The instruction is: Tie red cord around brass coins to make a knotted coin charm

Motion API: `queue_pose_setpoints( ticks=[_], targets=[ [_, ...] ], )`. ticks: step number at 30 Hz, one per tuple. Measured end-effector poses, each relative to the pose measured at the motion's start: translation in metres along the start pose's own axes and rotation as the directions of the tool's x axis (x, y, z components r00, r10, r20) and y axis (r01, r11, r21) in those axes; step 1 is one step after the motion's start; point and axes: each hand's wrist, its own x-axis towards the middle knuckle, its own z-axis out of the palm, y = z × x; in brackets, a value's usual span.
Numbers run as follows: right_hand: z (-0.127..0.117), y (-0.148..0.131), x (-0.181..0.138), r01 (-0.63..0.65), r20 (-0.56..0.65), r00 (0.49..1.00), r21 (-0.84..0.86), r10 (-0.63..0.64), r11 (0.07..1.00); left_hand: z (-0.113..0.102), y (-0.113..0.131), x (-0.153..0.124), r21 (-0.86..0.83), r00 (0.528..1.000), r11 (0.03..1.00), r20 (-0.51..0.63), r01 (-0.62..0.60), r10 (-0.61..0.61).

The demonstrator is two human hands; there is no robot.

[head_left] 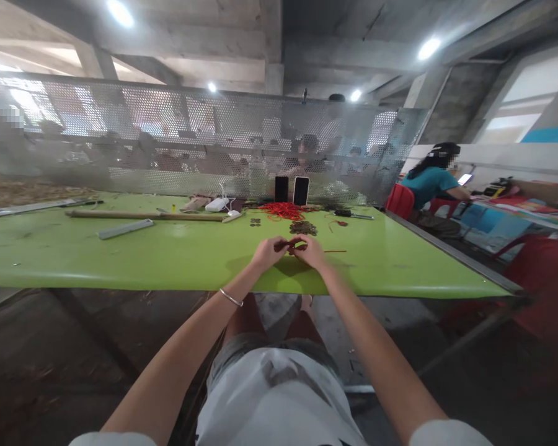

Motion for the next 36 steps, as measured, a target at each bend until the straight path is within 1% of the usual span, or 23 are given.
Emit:
queue_pose_setpoints(
  ticks=[6, 9, 12, 15, 19, 25, 31, 36],
  targets=[
    [-0.002, -0.007, -0.002, 0.027, -0.073, 0.997, -0.05, -0.031, 0.998, 0.002, -0.008, 0.008, -0.147, 0.998, 0.988, -0.04, 0.046, -0.052],
    [-0.005, -0.004, -0.001, 0.0, -0.099, 0.995, -0.072, -0.007, 0.997, 0.002, -0.01, 0.011, -0.236, 0.993, 0.969, -0.073, 0.069, -0.088],
    [-0.007, 0.0, 0.001, -0.06, -0.085, 0.995, -0.117, 0.05, 0.991, 0.001, -0.009, 0.013, -0.302, 0.989, 0.949, -0.085, 0.088, -0.119],
    [-0.007, 0.001, 0.001, -0.092, -0.035, 0.996, -0.15, 0.087, 0.984, 0.001, -0.008, 0.014, -0.347, 0.987, 0.932, -0.076, 0.109, -0.143],
    [-0.007, -0.003, 0.001, -0.072, 0.008, 0.997, -0.17, 0.074, 0.983, 0.001, -0.007, 0.014, -0.377, 0.984, 0.917, -0.058, 0.132, -0.166],
    [-0.008, -0.005, 0.001, -0.024, -0.023, 1.0, -0.194, 0.02, 0.981, 0.0, -0.007, 0.014, -0.397, 0.983, 0.905, -0.039, 0.149, -0.179],
    [-0.007, -0.003, 0.0, 0.01, -0.006, 1.0, -0.195, -0.012, 0.981, 0.0, -0.005, 0.013, -0.413, 0.981, 0.897, -0.032, 0.16, -0.19],
    [-0.007, -0.005, 0.0, 0.071, -0.015, 0.997, -0.223, -0.077, 0.972, 0.0, -0.005, 0.013, -0.425, 0.978, 0.887, -0.017, 0.182, -0.209]
  ],
)
